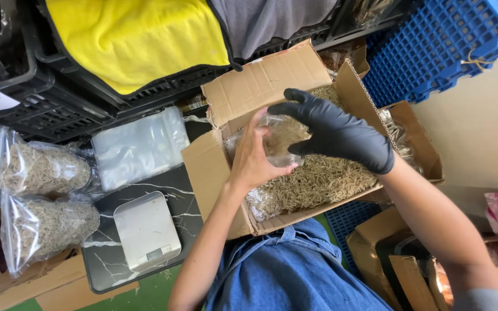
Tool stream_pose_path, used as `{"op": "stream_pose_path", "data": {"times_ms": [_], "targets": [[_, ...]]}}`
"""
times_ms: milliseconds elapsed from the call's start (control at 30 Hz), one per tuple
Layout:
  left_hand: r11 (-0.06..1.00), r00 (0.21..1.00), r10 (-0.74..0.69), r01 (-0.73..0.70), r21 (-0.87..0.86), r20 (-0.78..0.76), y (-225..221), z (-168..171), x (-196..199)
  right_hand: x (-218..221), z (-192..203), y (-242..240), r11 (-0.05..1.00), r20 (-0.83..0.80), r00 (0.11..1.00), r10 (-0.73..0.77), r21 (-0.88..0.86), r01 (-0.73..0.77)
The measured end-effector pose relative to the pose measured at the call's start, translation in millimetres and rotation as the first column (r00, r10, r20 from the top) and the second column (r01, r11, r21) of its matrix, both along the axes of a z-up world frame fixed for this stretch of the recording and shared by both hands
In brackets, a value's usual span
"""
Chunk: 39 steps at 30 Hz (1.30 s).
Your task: The person fills plastic bags with dried fish from a cardboard box and weighs them on a scale.
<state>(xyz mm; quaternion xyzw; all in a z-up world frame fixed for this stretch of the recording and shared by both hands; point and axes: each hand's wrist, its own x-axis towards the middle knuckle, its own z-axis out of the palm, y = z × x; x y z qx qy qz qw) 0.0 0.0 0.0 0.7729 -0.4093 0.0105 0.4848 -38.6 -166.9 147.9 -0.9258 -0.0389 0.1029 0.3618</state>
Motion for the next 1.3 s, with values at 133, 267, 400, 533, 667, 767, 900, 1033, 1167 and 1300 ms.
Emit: {"op": "stream_pose_path", "data": {"times_ms": [133, 267, 400, 533, 667, 767, 900, 1033, 1167, 1300], "targets": [[0.999, 1.000, 0.000, -0.001, -0.039, -0.026, 5, -9, 7, -4, -15, -26, 0.996, -0.021, 0.996, -0.082, 0.037, 0.082], [0.991, 0.999, -0.004, 0.000, -0.131, -0.032, 26, -24, 13, -4, -59, -52, 0.982, 0.041, 0.981, -0.187, 0.048, 0.185], [0.987, 0.998, 0.023, -0.032, -0.160, -0.057, 45, -39, 14, 1, -132, -46, 0.857, -0.257, 0.950, -0.179, -0.514, 0.023], [0.983, 0.998, 0.003, -0.015, -0.184, -0.063, 39, -33, 16, -7, -155, -8, 0.676, -0.196, 0.949, -0.247, -0.736, 0.024], [0.986, 0.999, 0.001, -0.010, -0.165, -0.050, 47, -28, 16, 0, -187, -14, 0.659, -0.135, 0.938, -0.320, -0.743, 0.118], [0.985, 0.998, 0.009, -0.020, -0.173, -0.061, 53, -33, 15, 0, -233, -46, 0.661, -0.058, 0.945, -0.322, -0.729, 0.180], [0.981, 0.999, 0.024, -0.033, -0.191, -0.049, 61, -33, 16, -7, -203, -53, 0.760, 0.008, 0.941, -0.337, -0.587, 0.277], [0.980, 0.998, 0.022, -0.034, -0.195, -0.063, 63, -29, 16, -9, -219, -87, 0.866, -0.075, 0.914, -0.399, -0.359, 0.349], [0.979, 0.998, 0.013, -0.025, -0.205, -0.058, 61, -31, 18, -35, -138, -62, 0.914, 0.084, 0.952, -0.295, 0.313, 0.256], [0.977, 0.998, 0.009, -0.021, -0.210, -0.057, 56, -32, 21, -42, -125, -68, 0.743, 0.000, 0.971, -0.239, 0.644, 0.183]]}}
